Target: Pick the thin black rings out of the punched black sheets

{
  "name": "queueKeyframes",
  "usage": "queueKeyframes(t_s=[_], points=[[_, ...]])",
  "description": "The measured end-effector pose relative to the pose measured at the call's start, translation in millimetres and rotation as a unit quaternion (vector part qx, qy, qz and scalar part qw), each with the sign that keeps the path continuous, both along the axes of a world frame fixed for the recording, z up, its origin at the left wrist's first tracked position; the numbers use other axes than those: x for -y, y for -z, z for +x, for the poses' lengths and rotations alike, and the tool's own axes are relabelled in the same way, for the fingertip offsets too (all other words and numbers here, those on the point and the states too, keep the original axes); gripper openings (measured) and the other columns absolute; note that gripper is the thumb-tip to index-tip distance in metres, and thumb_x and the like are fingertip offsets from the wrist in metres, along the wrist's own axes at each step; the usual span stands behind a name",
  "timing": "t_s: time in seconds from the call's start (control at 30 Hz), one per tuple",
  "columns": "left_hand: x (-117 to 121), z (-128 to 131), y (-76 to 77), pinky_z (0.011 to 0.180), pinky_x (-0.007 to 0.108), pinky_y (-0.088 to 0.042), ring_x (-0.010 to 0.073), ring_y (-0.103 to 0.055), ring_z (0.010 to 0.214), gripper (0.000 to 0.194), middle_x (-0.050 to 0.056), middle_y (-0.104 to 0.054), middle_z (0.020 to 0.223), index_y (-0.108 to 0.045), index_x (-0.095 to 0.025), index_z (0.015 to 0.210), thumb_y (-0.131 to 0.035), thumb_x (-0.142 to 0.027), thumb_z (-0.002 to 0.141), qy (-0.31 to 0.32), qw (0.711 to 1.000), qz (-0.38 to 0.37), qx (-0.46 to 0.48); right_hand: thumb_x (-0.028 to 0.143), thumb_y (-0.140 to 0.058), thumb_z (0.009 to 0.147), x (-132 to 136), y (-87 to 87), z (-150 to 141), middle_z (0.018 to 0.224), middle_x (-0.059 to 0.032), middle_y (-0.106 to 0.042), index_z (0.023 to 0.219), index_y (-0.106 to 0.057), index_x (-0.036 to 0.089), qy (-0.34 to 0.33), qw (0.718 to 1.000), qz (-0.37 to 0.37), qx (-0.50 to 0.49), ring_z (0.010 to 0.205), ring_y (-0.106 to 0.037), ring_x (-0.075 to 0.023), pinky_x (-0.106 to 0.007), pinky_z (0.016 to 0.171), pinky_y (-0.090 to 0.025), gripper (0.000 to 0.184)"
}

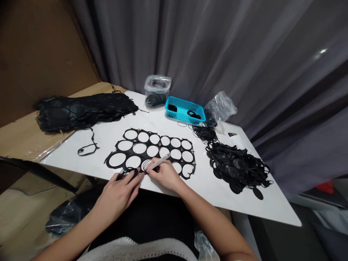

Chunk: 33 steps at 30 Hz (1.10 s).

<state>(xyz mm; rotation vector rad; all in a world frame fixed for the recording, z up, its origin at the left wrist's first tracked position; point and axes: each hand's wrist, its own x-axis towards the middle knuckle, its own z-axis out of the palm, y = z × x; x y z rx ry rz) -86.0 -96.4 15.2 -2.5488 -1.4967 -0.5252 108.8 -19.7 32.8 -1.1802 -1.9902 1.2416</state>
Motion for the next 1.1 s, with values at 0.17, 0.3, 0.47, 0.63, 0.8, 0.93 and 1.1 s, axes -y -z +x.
queueKeyframes(t_s=[0.17, 0.3, 0.47, 0.63, 0.8, 0.93, 1.1], points=[[0, 0, -1.2, 0.083, 0.039, -0.043, 0.0204, -0.069, 0.082, 0.031, 0.009, -0.069, 0.110, -0.063, -0.019, 0.123, -0.047, -0.014, 0.097, 0.005, 1.000, -0.003, 0.013, 0.024, -0.060, 0.089, 3, -2.5, -1, 0.093, 0.0000, -0.072, 0.081, -0.062, 0.022, -0.002, 0.999, 0.038, 0.011, 0.091, -0.065, -0.0180, -0.030, 0.084, -0.046, 0.009], [0, 0, -1.7, 0.083, 0.040, -0.043, 0.0210, -0.069, 0.082, 0.031, 0.009, -0.069, 0.113, -0.062, -0.018, 0.124, -0.047, -0.013, 0.096, 0.006, 1.000, -0.003, -0.002, 0.021, -0.059, 0.091, 5, 0.1, -1, 0.090, -0.0012, -0.071, 0.079, -0.061, 0.022, -0.012, 0.994, 0.104, 0.042, 0.091, -0.062, -0.0189, -0.030, 0.081, -0.045, 0.012], [-1, -3, 3.0, 0.083, 0.040, -0.042, 0.0209, -0.069, 0.082, 0.032, 0.011, -0.069, 0.116, -0.062, -0.017, 0.123, -0.043, -0.012, 0.097, 0.010, 1.000, 0.003, -0.002, 0.016, -0.052, 0.097, 21, 11.8, -2, 0.099, -0.0094, -0.070, 0.098, -0.062, 0.018, -0.096, 0.936, 0.309, 0.138, 0.094, -0.058, -0.0225, -0.036, 0.085, -0.041, 0.010], [-5, -6, 5.3, 0.082, 0.040, -0.042, 0.0220, -0.070, 0.083, 0.034, 0.011, -0.070, 0.115, -0.063, -0.018, 0.122, -0.040, -0.013, 0.098, 0.020, 1.000, 0.020, -0.008, 0.018, -0.049, 0.098, 2, 4.5, -5, 0.105, -0.0115, -0.069, 0.100, -0.062, 0.018, -0.085, 0.881, 0.402, 0.233, 0.097, -0.054, -0.0243, -0.037, 0.084, -0.036, 0.013], [-4, -2, -0.2, 0.080, 0.040, -0.043, 0.0221, -0.070, 0.083, 0.033, 0.010, -0.070, 0.117, -0.062, -0.017, 0.123, -0.042, -0.012, 0.097, 0.023, 1.000, 0.014, -0.004, 0.006, -0.042, 0.090, -78, -25.4, 16, 0.088, -0.0121, -0.066, 0.089, -0.059, 0.018, 0.155, 0.879, 0.355, 0.279, 0.086, -0.054, -0.0260, -0.037, 0.078, -0.034, 0.021], [6, -1, -4.8, 0.083, 0.038, -0.045, 0.0206, -0.071, 0.085, 0.035, 0.009, -0.071, 0.116, -0.061, -0.020, 0.125, -0.043, -0.013, 0.097, 0.023, 0.999, 0.007, 0.031, 0.018, -0.050, 0.087, -105, -35.6, 19, 0.071, -0.0036, -0.061, 0.079, -0.055, 0.021, 0.182, 0.930, 0.253, 0.196, 0.071, -0.054, -0.0217, -0.031, 0.068, -0.034, 0.011], [17, -16, -2.8, 0.088, 0.038, -0.045, 0.0197, -0.070, 0.084, 0.036, 0.009, -0.070, 0.120, -0.057, -0.019, 0.133, -0.042, -0.016, 0.100, -0.026, 0.999, 0.032, 0.027, 0.028, -0.061, 0.081, -66, -24.3, -14, 0.066, 0.0025, -0.060, 0.068, -0.052, 0.022, 0.061, 0.993, 0.075, 0.072, 0.065, -0.056, -0.0162, -0.026, 0.062, -0.037, 0.017]])
